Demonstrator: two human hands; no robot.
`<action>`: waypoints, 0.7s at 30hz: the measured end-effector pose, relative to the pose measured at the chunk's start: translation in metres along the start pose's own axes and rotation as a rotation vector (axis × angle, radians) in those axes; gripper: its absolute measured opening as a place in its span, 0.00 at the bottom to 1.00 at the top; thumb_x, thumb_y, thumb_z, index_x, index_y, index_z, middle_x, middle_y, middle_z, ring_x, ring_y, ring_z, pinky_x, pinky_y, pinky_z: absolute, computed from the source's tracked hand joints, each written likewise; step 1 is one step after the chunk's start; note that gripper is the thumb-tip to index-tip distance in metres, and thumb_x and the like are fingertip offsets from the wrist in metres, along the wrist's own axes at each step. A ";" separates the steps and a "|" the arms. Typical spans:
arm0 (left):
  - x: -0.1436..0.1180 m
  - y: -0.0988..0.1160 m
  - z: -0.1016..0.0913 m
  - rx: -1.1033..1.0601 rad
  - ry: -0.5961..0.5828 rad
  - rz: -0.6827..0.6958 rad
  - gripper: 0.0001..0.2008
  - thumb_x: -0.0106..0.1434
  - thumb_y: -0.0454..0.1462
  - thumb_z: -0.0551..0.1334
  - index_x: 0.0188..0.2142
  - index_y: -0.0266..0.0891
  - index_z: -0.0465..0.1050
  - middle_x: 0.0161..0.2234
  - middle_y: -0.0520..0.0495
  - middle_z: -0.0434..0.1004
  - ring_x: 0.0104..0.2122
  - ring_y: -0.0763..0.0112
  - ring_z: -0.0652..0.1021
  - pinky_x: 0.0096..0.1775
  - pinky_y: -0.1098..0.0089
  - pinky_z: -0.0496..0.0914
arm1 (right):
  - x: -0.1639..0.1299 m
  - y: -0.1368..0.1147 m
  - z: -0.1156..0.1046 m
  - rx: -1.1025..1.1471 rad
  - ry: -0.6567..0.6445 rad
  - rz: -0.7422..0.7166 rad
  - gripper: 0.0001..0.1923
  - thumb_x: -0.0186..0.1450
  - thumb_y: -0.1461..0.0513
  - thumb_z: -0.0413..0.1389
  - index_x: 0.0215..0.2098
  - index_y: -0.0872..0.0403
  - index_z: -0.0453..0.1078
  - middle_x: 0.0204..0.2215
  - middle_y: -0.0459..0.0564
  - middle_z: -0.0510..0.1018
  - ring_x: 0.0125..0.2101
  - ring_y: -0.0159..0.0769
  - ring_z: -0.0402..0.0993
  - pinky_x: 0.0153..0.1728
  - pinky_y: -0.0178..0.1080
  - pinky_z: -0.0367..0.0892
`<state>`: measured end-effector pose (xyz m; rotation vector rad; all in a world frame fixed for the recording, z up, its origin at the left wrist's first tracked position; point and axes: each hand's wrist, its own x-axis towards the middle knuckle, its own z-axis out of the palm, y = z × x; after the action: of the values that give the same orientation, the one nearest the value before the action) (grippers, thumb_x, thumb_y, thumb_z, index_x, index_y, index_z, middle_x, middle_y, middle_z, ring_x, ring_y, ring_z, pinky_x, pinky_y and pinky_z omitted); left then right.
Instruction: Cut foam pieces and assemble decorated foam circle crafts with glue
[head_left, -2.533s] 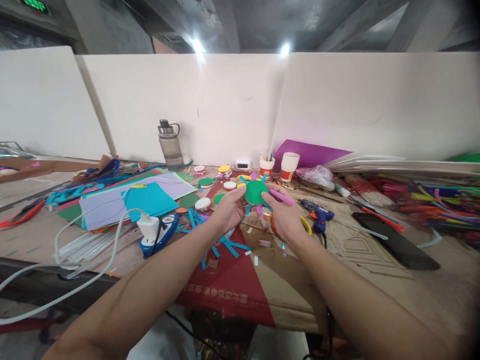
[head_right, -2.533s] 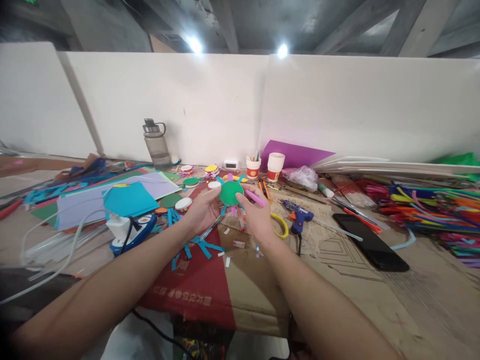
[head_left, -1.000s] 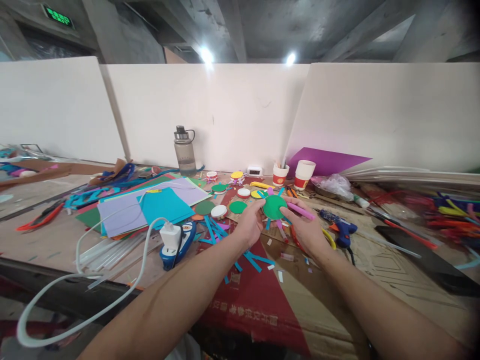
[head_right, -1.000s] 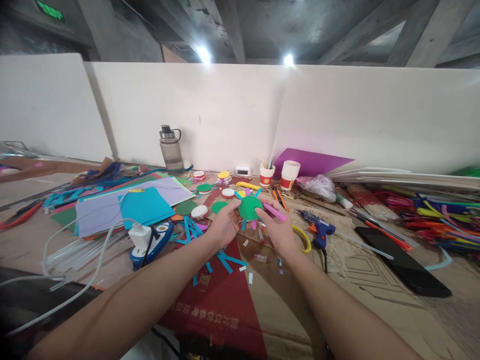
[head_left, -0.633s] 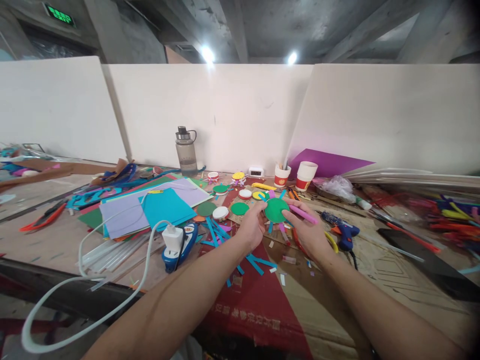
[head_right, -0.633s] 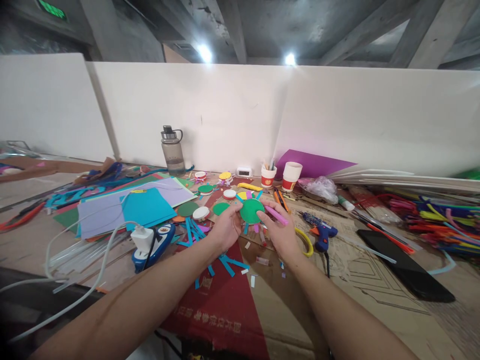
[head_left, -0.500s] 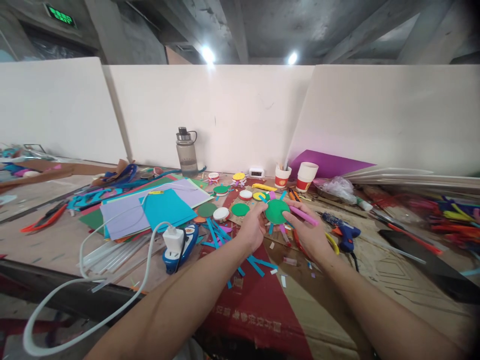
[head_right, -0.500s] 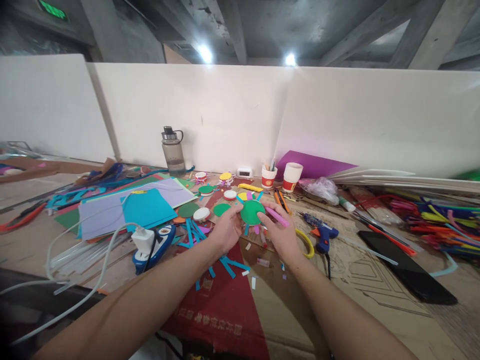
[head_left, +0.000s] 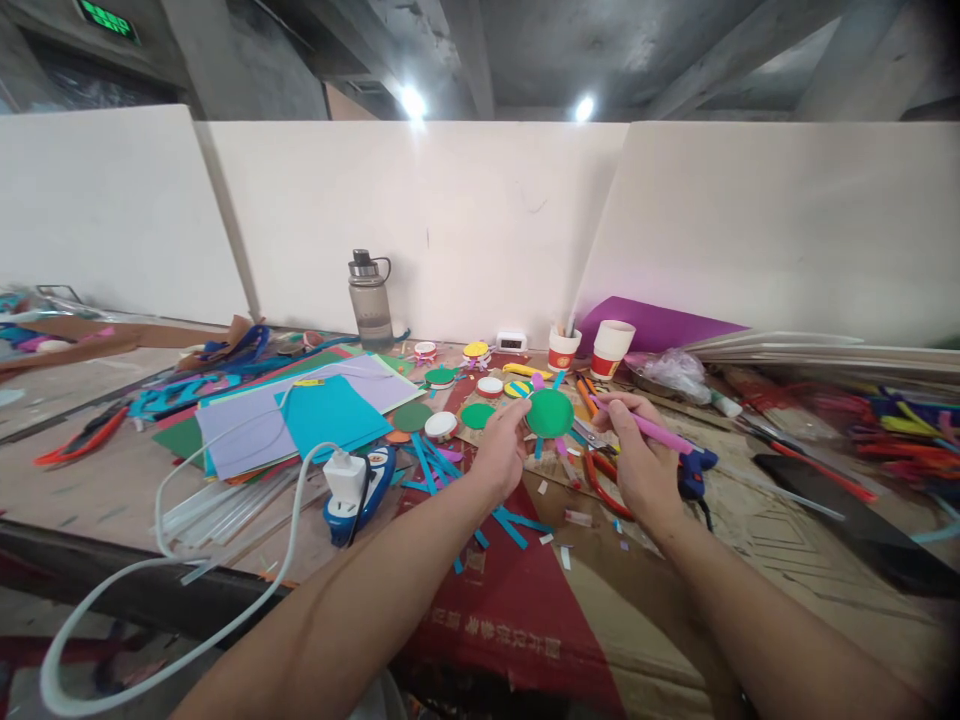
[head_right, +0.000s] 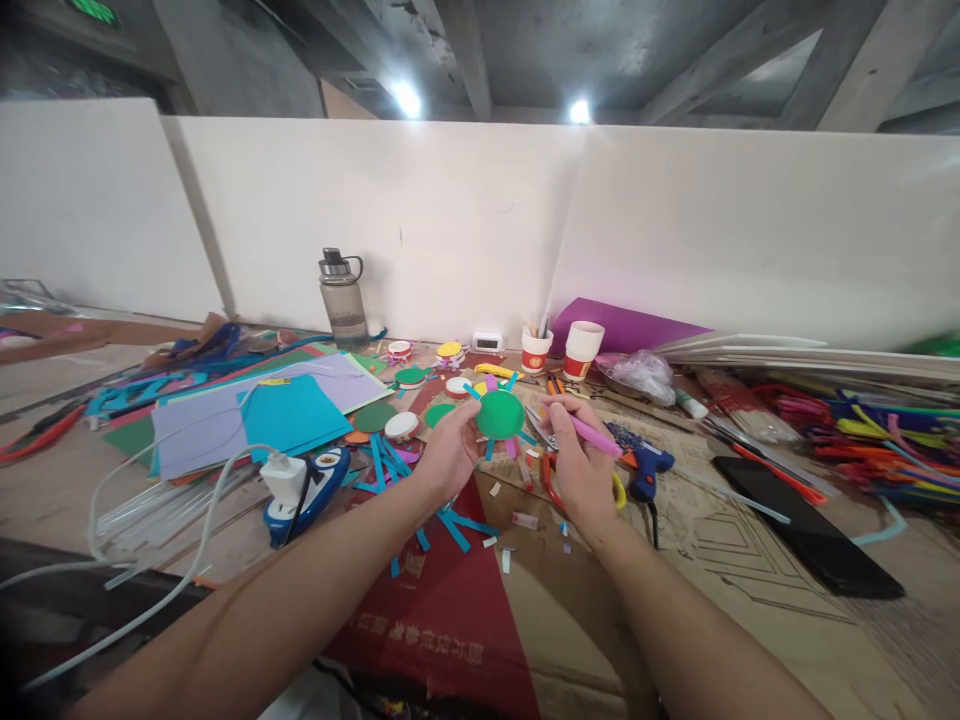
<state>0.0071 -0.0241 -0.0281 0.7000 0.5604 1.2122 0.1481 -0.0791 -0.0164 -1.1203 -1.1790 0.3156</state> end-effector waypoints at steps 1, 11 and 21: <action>0.000 0.000 0.000 0.004 -0.012 -0.002 0.14 0.52 0.42 0.68 0.34 0.36 0.72 0.30 0.47 0.78 0.32 0.67 0.79 0.33 0.70 0.73 | -0.001 -0.002 0.000 -0.002 -0.012 -0.018 0.12 0.67 0.52 0.53 0.40 0.51 0.72 0.30 0.46 0.75 0.32 0.35 0.71 0.38 0.40 0.67; -0.008 0.000 0.005 0.073 -0.142 -0.017 0.14 0.52 0.43 0.69 0.34 0.36 0.73 0.35 0.44 0.81 0.34 0.64 0.81 0.37 0.66 0.74 | -0.008 -0.007 0.001 -0.218 -0.201 -0.268 0.07 0.67 0.57 0.54 0.41 0.49 0.70 0.37 0.49 0.78 0.39 0.39 0.74 0.43 0.42 0.69; -0.011 0.003 0.010 0.055 -0.128 -0.072 0.13 0.50 0.40 0.70 0.32 0.36 0.73 0.32 0.46 0.80 0.35 0.62 0.81 0.39 0.63 0.75 | -0.010 -0.013 0.005 -0.242 -0.191 -0.257 0.05 0.66 0.57 0.55 0.38 0.49 0.70 0.31 0.48 0.78 0.32 0.37 0.75 0.35 0.39 0.70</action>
<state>0.0095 -0.0361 -0.0195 0.7921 0.5093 1.0800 0.1355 -0.0892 -0.0115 -1.1478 -1.5452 0.0830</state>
